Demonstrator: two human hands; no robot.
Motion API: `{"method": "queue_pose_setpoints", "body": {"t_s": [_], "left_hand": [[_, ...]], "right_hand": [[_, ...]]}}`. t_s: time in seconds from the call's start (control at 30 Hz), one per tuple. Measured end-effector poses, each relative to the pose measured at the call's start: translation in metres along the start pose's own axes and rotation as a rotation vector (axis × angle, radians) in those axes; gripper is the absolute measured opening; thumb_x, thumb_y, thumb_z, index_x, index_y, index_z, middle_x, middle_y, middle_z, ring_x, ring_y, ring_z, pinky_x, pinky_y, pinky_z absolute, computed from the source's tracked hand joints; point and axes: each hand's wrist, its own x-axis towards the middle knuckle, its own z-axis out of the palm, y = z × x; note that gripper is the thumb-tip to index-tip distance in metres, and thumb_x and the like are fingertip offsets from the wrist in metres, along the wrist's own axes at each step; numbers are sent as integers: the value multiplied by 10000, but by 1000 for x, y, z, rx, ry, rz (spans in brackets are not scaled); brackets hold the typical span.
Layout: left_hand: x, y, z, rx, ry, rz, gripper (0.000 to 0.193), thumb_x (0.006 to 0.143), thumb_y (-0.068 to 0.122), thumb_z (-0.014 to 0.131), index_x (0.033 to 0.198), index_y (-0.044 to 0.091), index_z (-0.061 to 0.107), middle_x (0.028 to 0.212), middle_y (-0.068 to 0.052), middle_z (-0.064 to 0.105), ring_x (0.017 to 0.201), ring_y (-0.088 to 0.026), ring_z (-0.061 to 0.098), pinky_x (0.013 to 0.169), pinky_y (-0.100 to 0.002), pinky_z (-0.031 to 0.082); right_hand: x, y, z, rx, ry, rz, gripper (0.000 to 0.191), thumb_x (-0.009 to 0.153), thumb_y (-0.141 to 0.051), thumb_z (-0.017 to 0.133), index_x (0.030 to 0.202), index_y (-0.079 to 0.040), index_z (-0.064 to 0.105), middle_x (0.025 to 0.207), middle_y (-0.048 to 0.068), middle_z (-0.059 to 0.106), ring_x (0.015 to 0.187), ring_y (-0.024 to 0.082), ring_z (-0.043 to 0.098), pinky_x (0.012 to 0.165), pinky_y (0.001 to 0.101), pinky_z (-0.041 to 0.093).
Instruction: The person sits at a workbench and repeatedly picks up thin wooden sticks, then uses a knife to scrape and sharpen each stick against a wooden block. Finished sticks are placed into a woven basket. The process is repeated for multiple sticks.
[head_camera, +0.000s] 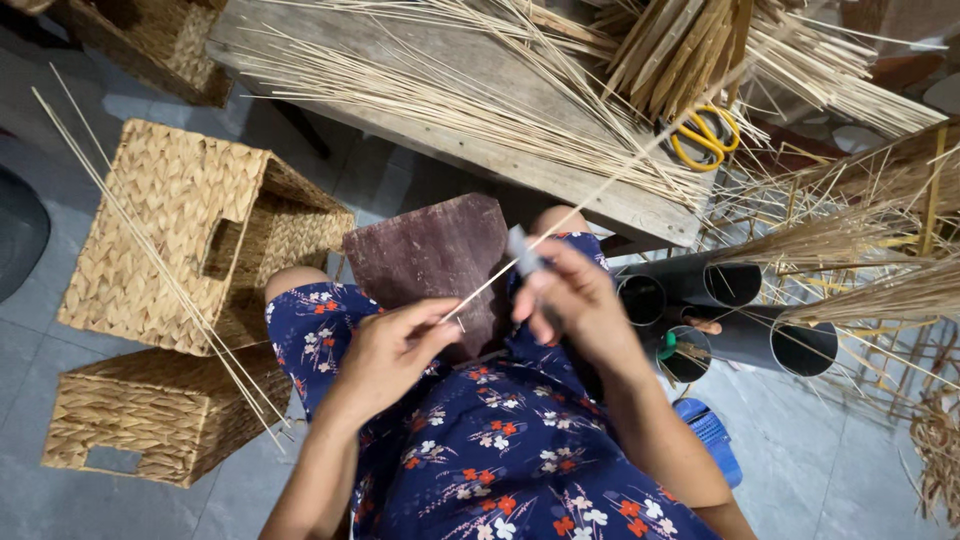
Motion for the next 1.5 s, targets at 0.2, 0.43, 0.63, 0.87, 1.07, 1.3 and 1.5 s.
{"method": "queue_pose_setpoints", "body": {"t_s": [0.2,0.43,0.63,0.87,1.07,1.3,1.5], "left_hand": [[12,5,21,-189,62,70,209,998,201,625,1094,116,790,638,-4,671,553,-57,618,519,-244,527],[-4,-17,-5,-97,-30,45,218,983,198,613,1060,140,808,585,16,614,532,-60,589,484,-242,495],[-11,-21,-22,-49,-78,-115,230,974,221,597,1102,155,776,617,12,662,520,-81,589,495,-252,505],[4,0,8,-97,39,70,232,997,240,590,1079,116,768,594,-13,660,535,-87,631,524,-276,512],[-6,-9,-5,-122,-29,-23,248,1004,252,582,1034,121,790,558,-17,618,518,-88,585,506,-279,474],[-25,-40,-28,-98,-61,-63,253,986,235,581,1048,133,804,551,6,593,515,-67,551,499,-263,445],[-37,-62,-42,-127,-89,-7,252,975,184,579,1049,84,798,571,11,616,513,-68,541,482,-246,441]], "right_hand": [[1,13,12,5,-131,44,383,1051,-170,552,1417,-59,532,800,61,700,520,87,570,462,210,402],[5,-1,-38,67,115,-54,314,1050,-99,547,1349,-16,595,768,100,682,510,98,532,454,219,385],[5,-4,-36,100,167,-87,291,1040,-93,550,1323,-39,589,771,108,686,502,109,538,456,224,397],[7,14,6,2,-83,103,346,1011,-123,554,1355,-99,567,753,99,694,472,100,545,442,218,401],[10,9,-19,56,137,10,314,997,-89,563,1305,-38,590,737,110,686,480,116,517,432,231,377],[12,-5,-49,83,250,-85,254,1030,-80,572,1276,-34,613,761,101,651,501,124,496,444,230,366],[10,-10,-74,141,275,-118,262,1031,-86,579,1290,-52,601,756,96,637,493,120,488,431,231,362]]}}
